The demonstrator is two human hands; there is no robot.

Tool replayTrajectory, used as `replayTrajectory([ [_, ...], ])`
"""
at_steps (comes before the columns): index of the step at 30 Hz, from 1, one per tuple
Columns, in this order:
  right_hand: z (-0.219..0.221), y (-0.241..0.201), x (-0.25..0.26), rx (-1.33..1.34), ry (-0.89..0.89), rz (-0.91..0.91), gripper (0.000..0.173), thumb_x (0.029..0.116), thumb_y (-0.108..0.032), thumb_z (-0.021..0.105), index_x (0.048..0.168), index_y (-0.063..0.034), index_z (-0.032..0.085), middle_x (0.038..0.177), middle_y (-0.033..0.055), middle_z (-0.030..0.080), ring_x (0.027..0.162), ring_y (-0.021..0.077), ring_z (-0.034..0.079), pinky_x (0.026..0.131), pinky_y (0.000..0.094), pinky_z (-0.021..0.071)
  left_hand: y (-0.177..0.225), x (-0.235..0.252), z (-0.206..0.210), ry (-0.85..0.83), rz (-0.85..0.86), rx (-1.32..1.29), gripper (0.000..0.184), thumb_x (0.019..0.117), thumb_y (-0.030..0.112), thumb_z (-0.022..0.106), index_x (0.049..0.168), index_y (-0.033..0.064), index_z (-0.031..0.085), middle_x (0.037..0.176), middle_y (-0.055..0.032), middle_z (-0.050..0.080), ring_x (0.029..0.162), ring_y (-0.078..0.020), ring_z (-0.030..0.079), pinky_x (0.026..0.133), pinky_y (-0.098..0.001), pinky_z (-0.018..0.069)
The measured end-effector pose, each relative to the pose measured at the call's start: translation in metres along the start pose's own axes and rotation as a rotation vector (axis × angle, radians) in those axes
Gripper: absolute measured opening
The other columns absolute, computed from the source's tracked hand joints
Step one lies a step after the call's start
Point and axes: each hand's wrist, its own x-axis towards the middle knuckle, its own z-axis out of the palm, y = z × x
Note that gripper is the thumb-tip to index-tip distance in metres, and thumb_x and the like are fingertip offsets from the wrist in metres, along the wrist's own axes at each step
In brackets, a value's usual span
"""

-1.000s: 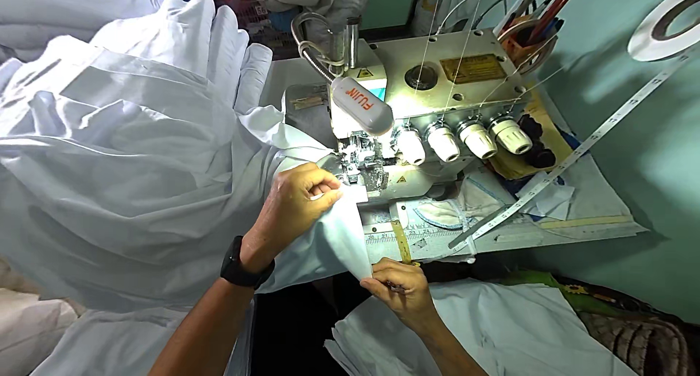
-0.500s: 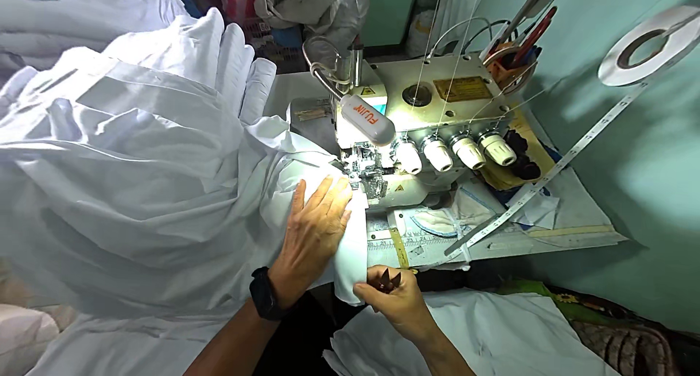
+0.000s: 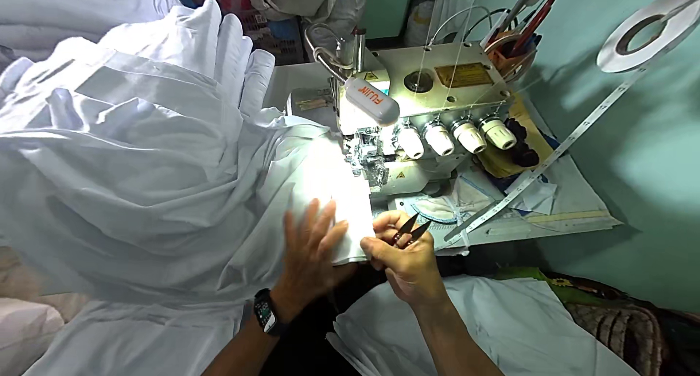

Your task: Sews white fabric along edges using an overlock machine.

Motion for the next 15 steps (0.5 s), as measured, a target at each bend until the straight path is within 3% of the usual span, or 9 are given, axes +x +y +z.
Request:
replayTrajectory([
  [2,-0.002,0.005,0.000,-0.123,0.007,-0.082,0.025,0.0747,0.012,0.073,0.088,-0.0073,0.063,0.069,-0.0059,0.065,0.055,-0.0010,0.058,0.052,0.0140,0.0509,-0.032,-0.031,-0.013,0.096,-0.052,0.232,0.036,0.1031,0.026,0.052,0.138,0.0172,0.055,0.154,-0.0179,0.047,0.152,-0.0358,0.030,0.114,-0.0732,0.0156],
  [3,-0.003,0.010,0.001,-0.222,0.008,-0.119,0.024,0.0751,0.009,0.073,0.086,-0.0085,0.062,0.070,-0.0074,0.064,0.057,-0.0032,0.057,0.053,0.0122,0.0496,-0.048,-0.035,-0.035,0.127,-0.067,0.300,0.035,0.1024,0.022,0.054,0.137,0.0147,0.055,0.158,-0.0203,0.041,0.154,-0.0377,0.024,0.115,-0.0741,0.0115],
  [5,-0.007,0.032,0.006,-0.384,0.018,-0.146,0.020,0.0780,0.004,0.072,0.083,-0.0089,0.058,0.069,-0.0090,0.059,0.059,-0.0055,0.054,0.056,0.0114,0.0477,-0.066,-0.029,-0.082,0.132,-0.020,0.469,0.027,0.1065,0.025,0.049,0.133,0.0228,0.045,0.163,-0.0042,0.030,0.158,-0.0206,0.009,0.123,-0.0572,0.0003],
  [6,-0.009,0.045,0.008,-0.408,0.037,-0.126,0.019,0.0793,0.003,0.072,0.082,-0.0078,0.057,0.067,-0.0080,0.057,0.058,-0.0043,0.053,0.056,0.0130,0.0470,-0.071,-0.028,-0.094,0.082,0.046,0.490,0.024,0.1073,0.022,0.048,0.131,0.0238,0.046,0.158,-0.0003,0.033,0.157,-0.0169,0.011,0.125,-0.0522,-0.0012],
  [7,-0.011,0.056,0.009,-0.412,0.059,-0.099,0.018,0.0803,0.004,0.072,0.083,-0.0065,0.057,0.067,-0.0065,0.058,0.057,-0.0023,0.054,0.056,0.0152,0.0489,-0.076,-0.030,-0.096,-0.013,0.102,0.452,0.021,0.1060,0.016,0.051,0.127,0.0200,0.053,0.152,-0.0035,0.042,0.154,-0.0211,0.022,0.124,-0.0537,0.0046],
  [9,-0.014,0.062,0.000,-0.459,0.053,-0.086,0.012,0.0862,0.001,0.070,0.089,-0.0033,0.059,0.070,-0.0029,0.062,0.059,0.0015,0.062,0.059,0.0194,0.0566,-0.084,-0.033,-0.086,-0.319,0.111,0.278,0.028,0.0989,0.009,0.058,0.124,0.0058,0.071,0.144,-0.0225,0.057,0.143,-0.0473,0.042,0.110,-0.0771,0.0181],
  [11,-0.026,0.066,-0.025,-0.596,-0.091,-0.145,0.010,0.0927,-0.003,0.065,0.096,0.0072,0.065,0.076,0.0075,0.070,0.065,0.0078,0.068,0.063,0.0236,0.0589,-0.082,-0.042,-0.073,-0.478,0.027,0.137,0.045,0.0969,0.037,0.061,0.124,0.0034,0.072,0.150,-0.0274,0.050,0.146,-0.0543,0.034,0.107,-0.0848,0.0127],
  [13,-0.053,0.081,-0.053,-0.816,-0.223,-0.170,0.019,0.0955,-0.009,0.063,0.090,0.0075,0.071,0.074,0.0115,0.070,0.064,0.0115,0.067,0.062,0.0248,0.0558,-0.060,-0.050,-0.064,-0.381,-0.052,0.003,0.045,0.0974,0.042,0.064,0.117,0.0025,0.072,0.145,-0.0262,0.054,0.145,-0.0461,0.039,0.115,-0.0712,0.0183],
  [15,-0.082,0.092,-0.071,-1.073,-0.210,-0.095,0.026,0.0974,-0.015,0.062,0.087,0.0059,0.074,0.074,0.0157,0.071,0.066,0.0232,0.070,0.063,0.0388,0.0566,-0.029,-0.056,-0.051,-0.240,-0.140,-0.151,0.030,0.0970,0.025,0.066,0.104,-0.0030,0.073,0.124,-0.0257,0.067,0.127,-0.0381,0.058,0.108,-0.0514,0.0412],
])
